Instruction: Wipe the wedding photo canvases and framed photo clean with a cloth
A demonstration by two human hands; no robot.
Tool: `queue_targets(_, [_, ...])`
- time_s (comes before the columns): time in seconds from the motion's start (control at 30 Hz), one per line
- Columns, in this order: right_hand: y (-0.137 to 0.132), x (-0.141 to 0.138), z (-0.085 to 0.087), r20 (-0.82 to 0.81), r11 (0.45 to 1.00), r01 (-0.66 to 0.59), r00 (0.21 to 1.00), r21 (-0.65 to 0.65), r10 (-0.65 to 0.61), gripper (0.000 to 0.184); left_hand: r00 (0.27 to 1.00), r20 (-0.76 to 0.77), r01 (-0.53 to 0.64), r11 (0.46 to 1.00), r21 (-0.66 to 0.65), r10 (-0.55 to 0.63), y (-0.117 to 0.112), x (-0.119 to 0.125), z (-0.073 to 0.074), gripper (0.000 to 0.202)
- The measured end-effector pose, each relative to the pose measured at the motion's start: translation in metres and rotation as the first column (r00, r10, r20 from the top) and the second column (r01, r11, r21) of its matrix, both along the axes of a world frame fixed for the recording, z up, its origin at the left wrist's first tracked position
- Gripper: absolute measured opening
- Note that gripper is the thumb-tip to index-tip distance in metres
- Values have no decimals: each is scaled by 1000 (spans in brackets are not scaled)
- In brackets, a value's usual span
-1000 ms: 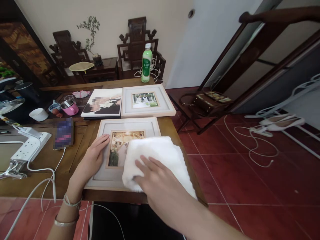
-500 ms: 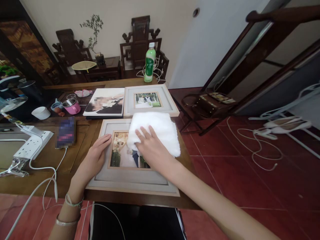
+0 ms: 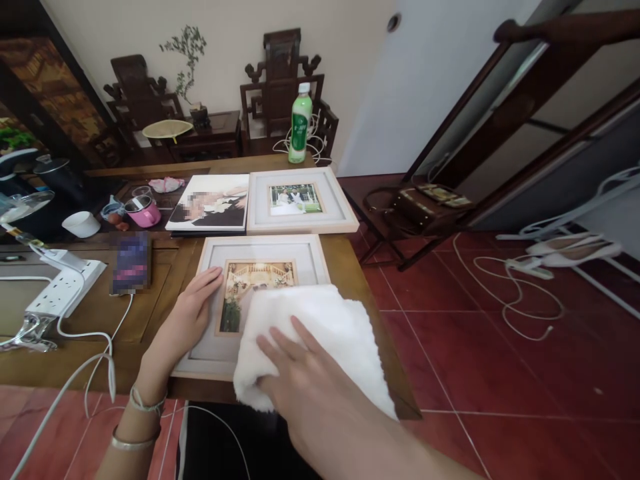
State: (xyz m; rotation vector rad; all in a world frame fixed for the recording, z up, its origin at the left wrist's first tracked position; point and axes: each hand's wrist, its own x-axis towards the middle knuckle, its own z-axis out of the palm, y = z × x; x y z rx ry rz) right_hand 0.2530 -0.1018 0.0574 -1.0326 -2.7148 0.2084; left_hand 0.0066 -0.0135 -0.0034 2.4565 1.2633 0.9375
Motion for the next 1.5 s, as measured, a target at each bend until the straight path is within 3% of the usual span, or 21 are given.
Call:
queue_targets(0.17, [49,-7,-21,126,987,133,982,86,-143,41,1000,-12,9,1000,-5,-9,1,-1,0,53])
queue_targets(0.3, [94,-13,-27,184,940,231,942,252,-281,32,999,-41,14,1000,-3,-14,1,-1,2,54])
queue_targets(0.4, [111,-19,-27,179,921,237,937,308,-301,29,999,-52,7,1000,-16,-8,0,-1,2,52])
queue_targets(0.5, [105,-21,-23,227,957,158,950,245,-215,28,999,-36,-1,1000,-20,1,0,-1,2,53])
queue_targets(0.63, [73,-14,-14,244,997,57,967,56,-69,32,1000,-20,-7,1000,-13,7,0,0,1,54])
queue_targets(0.8, [24,1,5,123,984,-52,990,-173,74,37,999,-36,-9,999,-31,7,-1,1,2,51])
queue_targets(0.93, [4,1,9,25,973,-76,996,-218,83,42,999,-43,-15,999,-32,14,-1,2,2,51])
queue_targets(1.07, [20,-10,-10,21,992,-44,999,-119,47,44,999,-53,-16,999,-45,13,0,1,2,52])
queue_targets(1.2, [69,-18,-26,114,991,113,986,76,-122,45,999,-35,-4,999,-32,3,0,-1,0,55])
queue_targets(1.33, [114,-24,-27,160,952,181,961,249,-224,37,999,-44,-26,998,-62,23,-2,0,1,52])
queue_targets(1.4, [120,-28,-24,185,955,158,961,251,-208,33,996,-75,-52,995,-90,45,-3,1,3,49])
queue_targets(1.5, [105,-32,-18,225,977,108,963,184,-149,29,991,-116,-73,992,-101,61,-5,3,4,48])
